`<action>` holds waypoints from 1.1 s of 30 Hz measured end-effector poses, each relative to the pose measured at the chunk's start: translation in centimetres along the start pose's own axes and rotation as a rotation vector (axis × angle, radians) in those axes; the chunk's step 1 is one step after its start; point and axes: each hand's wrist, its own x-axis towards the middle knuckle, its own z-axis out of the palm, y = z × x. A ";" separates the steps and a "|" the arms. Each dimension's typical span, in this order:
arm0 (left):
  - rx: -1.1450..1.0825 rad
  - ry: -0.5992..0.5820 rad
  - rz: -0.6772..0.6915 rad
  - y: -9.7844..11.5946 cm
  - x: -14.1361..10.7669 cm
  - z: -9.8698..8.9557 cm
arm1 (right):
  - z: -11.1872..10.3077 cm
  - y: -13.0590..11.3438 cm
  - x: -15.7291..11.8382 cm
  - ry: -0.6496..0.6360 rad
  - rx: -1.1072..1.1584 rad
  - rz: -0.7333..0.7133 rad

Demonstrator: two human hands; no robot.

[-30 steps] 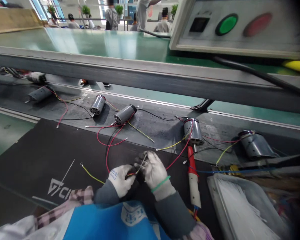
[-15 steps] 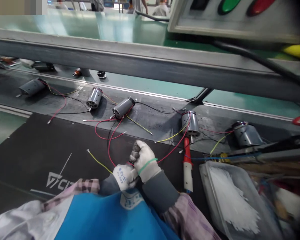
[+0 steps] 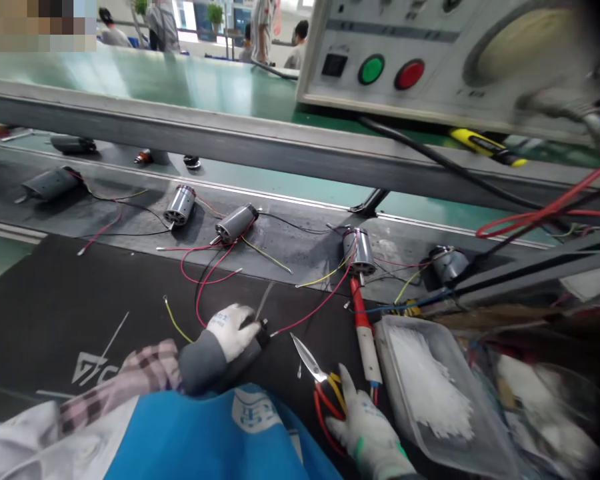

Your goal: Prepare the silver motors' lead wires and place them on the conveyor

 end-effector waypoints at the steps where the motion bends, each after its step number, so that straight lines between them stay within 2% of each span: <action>1: 0.019 -0.005 0.005 0.1 0.4 0.1 | 0.1 -0.3 0.3 -0.003 0.058 -0.023; 3: -0.087 0.034 -0.081 -0.1 1.0 0.4 | 0.2 -1.2 0.8 0.004 0.229 -0.101; 6: -0.362 0.109 -0.231 -0.7 1.5 1.1 | 0.4 -3.2 0.9 0.006 0.519 -0.275; 8: -0.456 0.153 -0.260 -1.0 1.5 1.3 | 0.3 -5.1 0.3 -0.032 0.701 -0.389; 10: -0.504 0.173 -0.255 -1.1 1.4 1.4 | 0.0 -6.9 -0.4 -0.126 0.785 -0.479; 13: -0.505 0.172 -0.197 -1.1 1.4 1.2 | -0.7 -8.5 -1.2 -0.226 0.640 -0.534; 18: -0.366 0.150 -0.041 -1.1 1.5 0.5 | -2.2 -8.2 -1.4 -0.097 0.369 -0.525; 23: -0.133 0.156 0.128 -0.5 1.2 0.3 | -4.3 -8.5 -2.0 -0.043 0.192 -0.489; 26: -0.066 0.174 0.216 -0.2 1.2 0.0 | -5.3 -8.6 -2.3 0.000 0.089 -0.483; 29: 0.032 0.253 0.172 -1.7 0.6 -2.4 | -5.2 -7.4 -1.9 0.014 0.056 -0.472; 30: 0.105 0.226 0.133 -2.7 0.1 -3.7 | -4.9 -6.7 -1.6 0.022 0.072 -0.450; 31: 0.192 0.176 0.082 -3.8 -0.6 -5.2 | -4.5 -5.8 -1.2 0.036 0.092 -0.411; 33: 0.407 -0.095 -0.024 -5.9 -2.0 -8.1 | -3.6 -3.8 -0.2 0.069 0.104 -0.289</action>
